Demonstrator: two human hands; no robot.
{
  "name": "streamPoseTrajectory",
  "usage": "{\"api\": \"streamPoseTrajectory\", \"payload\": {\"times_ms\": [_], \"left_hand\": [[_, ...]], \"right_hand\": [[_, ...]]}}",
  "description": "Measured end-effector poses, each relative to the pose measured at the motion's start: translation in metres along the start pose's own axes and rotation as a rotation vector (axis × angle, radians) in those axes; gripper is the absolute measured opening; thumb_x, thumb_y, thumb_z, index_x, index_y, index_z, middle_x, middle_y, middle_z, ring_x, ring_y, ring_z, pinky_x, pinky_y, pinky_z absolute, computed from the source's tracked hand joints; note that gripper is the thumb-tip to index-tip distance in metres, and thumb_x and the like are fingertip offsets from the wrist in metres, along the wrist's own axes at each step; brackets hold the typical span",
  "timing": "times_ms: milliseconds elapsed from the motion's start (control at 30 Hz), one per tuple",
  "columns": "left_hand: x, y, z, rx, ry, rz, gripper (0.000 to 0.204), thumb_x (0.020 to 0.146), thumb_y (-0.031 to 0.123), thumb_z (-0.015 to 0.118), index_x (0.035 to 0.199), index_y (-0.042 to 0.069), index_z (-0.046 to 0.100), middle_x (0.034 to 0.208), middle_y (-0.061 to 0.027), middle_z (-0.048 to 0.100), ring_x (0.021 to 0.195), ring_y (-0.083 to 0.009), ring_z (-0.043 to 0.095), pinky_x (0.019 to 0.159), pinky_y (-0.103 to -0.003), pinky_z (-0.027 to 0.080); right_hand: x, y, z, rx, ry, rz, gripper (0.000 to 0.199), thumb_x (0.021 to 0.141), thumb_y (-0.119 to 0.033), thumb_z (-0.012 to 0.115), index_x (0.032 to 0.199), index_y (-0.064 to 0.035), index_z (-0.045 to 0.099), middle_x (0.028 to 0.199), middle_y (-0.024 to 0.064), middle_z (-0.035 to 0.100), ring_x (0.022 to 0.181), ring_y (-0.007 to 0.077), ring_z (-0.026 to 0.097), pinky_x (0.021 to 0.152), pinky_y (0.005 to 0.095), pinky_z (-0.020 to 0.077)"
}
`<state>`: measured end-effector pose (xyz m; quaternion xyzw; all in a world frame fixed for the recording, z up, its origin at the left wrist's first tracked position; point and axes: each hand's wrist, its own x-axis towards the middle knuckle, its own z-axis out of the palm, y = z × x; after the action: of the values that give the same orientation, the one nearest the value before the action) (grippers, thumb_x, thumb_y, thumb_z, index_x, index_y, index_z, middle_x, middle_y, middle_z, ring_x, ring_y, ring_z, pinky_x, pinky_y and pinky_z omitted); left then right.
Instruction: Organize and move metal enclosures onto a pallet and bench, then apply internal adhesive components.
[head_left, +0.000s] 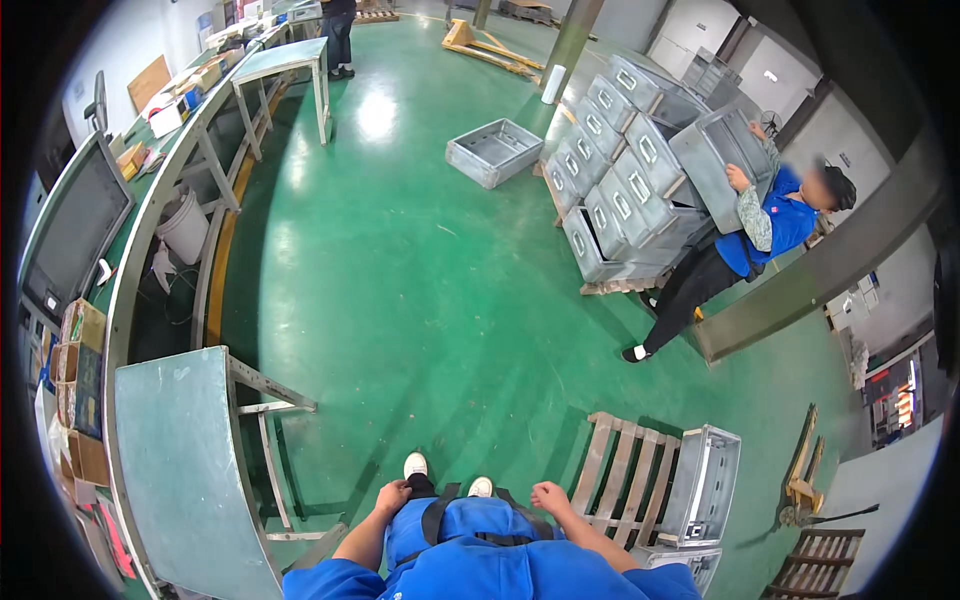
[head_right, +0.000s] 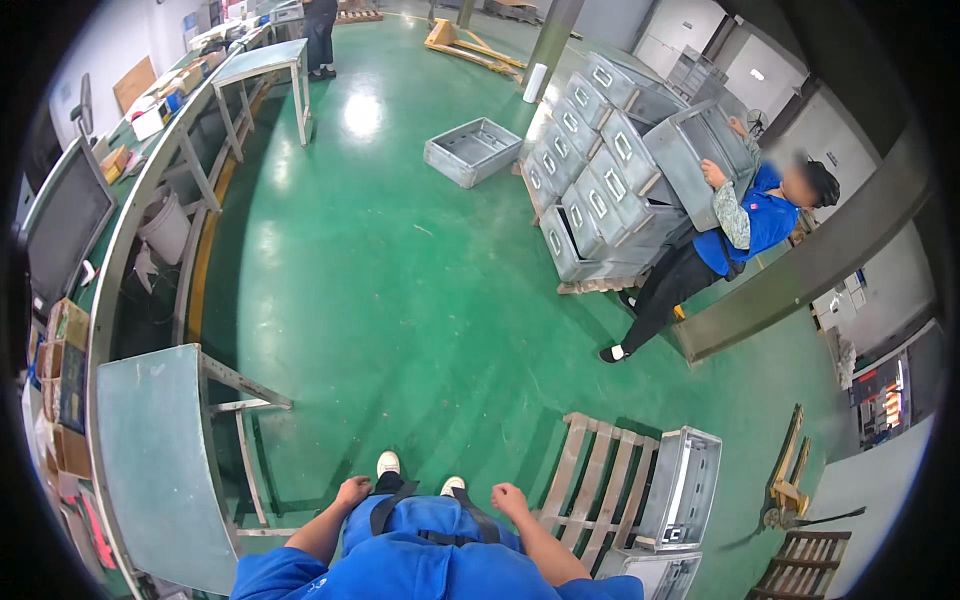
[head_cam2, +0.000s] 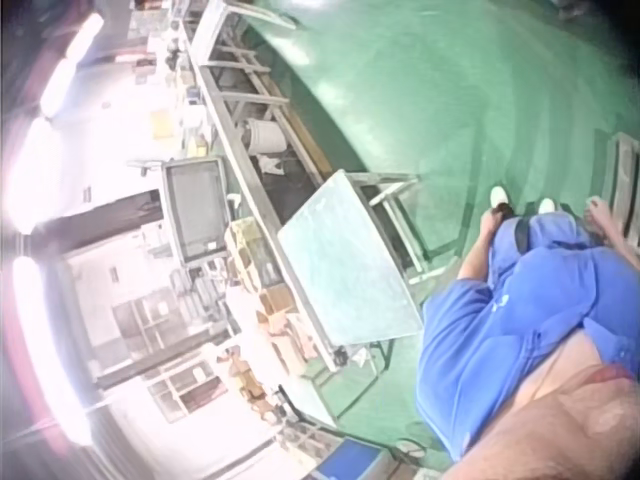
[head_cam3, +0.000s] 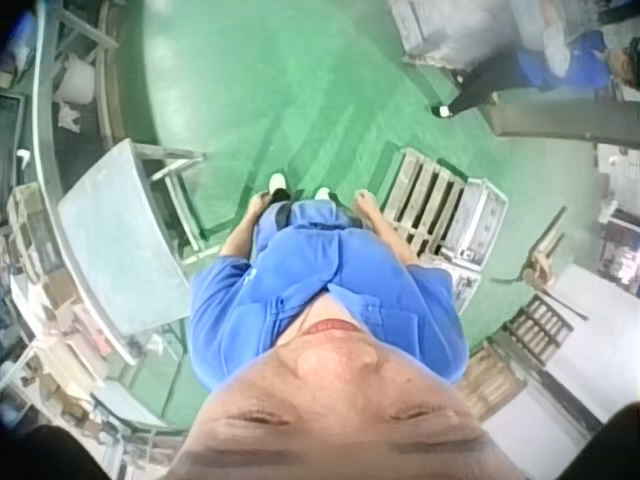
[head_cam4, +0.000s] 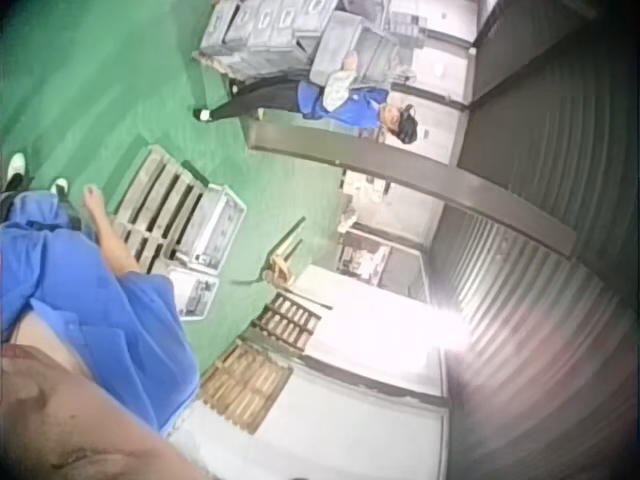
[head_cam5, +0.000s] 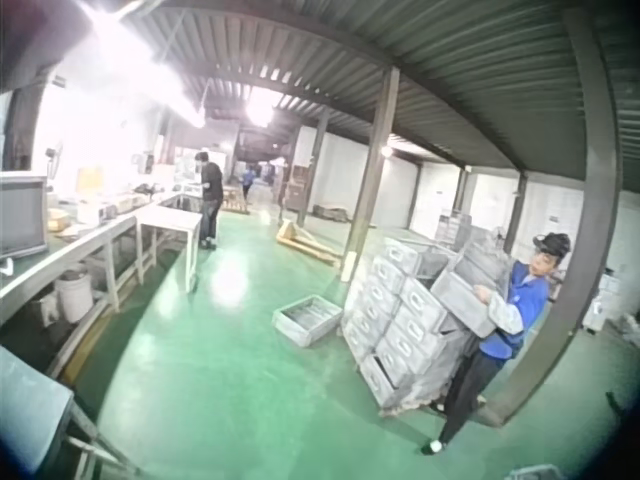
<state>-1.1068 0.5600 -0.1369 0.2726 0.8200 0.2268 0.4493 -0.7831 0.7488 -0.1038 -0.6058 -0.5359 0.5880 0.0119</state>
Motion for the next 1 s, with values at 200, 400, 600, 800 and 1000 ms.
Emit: {"api": "streamPoseTrajectory", "payload": {"times_ms": [200,400,600,800,1000], "left_hand": [[0.007,-0.010,-0.010,-0.017,0.018,-0.016,0.038,0.068,0.027,0.054,0.099,0.006,0.057,0.092,-0.0159,0.058,0.089,-0.0261,0.056,0.080,-0.032,0.042],[0.017,-0.028,-0.007,-0.023,-0.056,0.006,0.036,0.067,0.024,0.055,0.098,0.005,0.057,0.089,-0.0166,0.059,0.086,-0.0254,0.057,0.077,-0.032,0.044],[0.033,-0.062,0.016,0.046,-0.164,0.036,0.034,0.068,0.022,0.059,0.098,0.006,0.058,0.078,-0.0099,0.061,0.072,-0.0174,0.058,0.068,-0.029,0.046],[-0.023,-0.030,0.009,0.239,-0.285,0.060,0.034,0.069,0.028,0.056,0.097,0.009,0.058,0.087,-0.0143,0.060,0.084,-0.0263,0.057,0.075,-0.033,0.044],[-0.089,-0.055,0.047,0.167,-0.066,0.053,0.033,0.070,0.025,0.052,0.098,0.009,0.057,0.086,-0.0151,0.060,0.084,-0.0263,0.057,0.075,-0.033,0.044]], "right_hand": [[-0.008,-0.005,0.008,-0.018,-0.015,0.063,0.023,0.080,-0.017,0.046,0.094,0.0020,0.050,0.081,0.0124,0.058,0.068,0.0178,0.058,0.059,0.0282,0.0489],[-0.015,0.014,0.010,-0.131,0.042,0.125,0.023,0.080,-0.018,0.046,0.089,0.0019,0.052,0.077,0.0101,0.057,0.066,0.0148,0.056,0.058,0.0255,0.0481],[-0.047,0.035,0.028,-0.009,0.091,0.144,0.025,0.080,-0.020,0.047,0.089,0.0022,0.053,0.075,0.0096,0.058,0.064,0.0144,0.057,0.057,0.0250,0.0475],[-0.070,0.081,0.052,-0.086,0.101,0.049,0.025,0.080,-0.021,0.049,0.091,0.0007,0.054,0.078,0.0098,0.059,0.065,0.0141,0.057,0.059,0.0257,0.0478],[-0.076,0.121,0.033,0.001,0.033,-0.007,0.023,0.080,-0.018,0.048,0.090,0.0023,0.053,0.075,0.0089,0.059,0.063,0.0140,0.057,0.056,0.0258,0.0474]]}}
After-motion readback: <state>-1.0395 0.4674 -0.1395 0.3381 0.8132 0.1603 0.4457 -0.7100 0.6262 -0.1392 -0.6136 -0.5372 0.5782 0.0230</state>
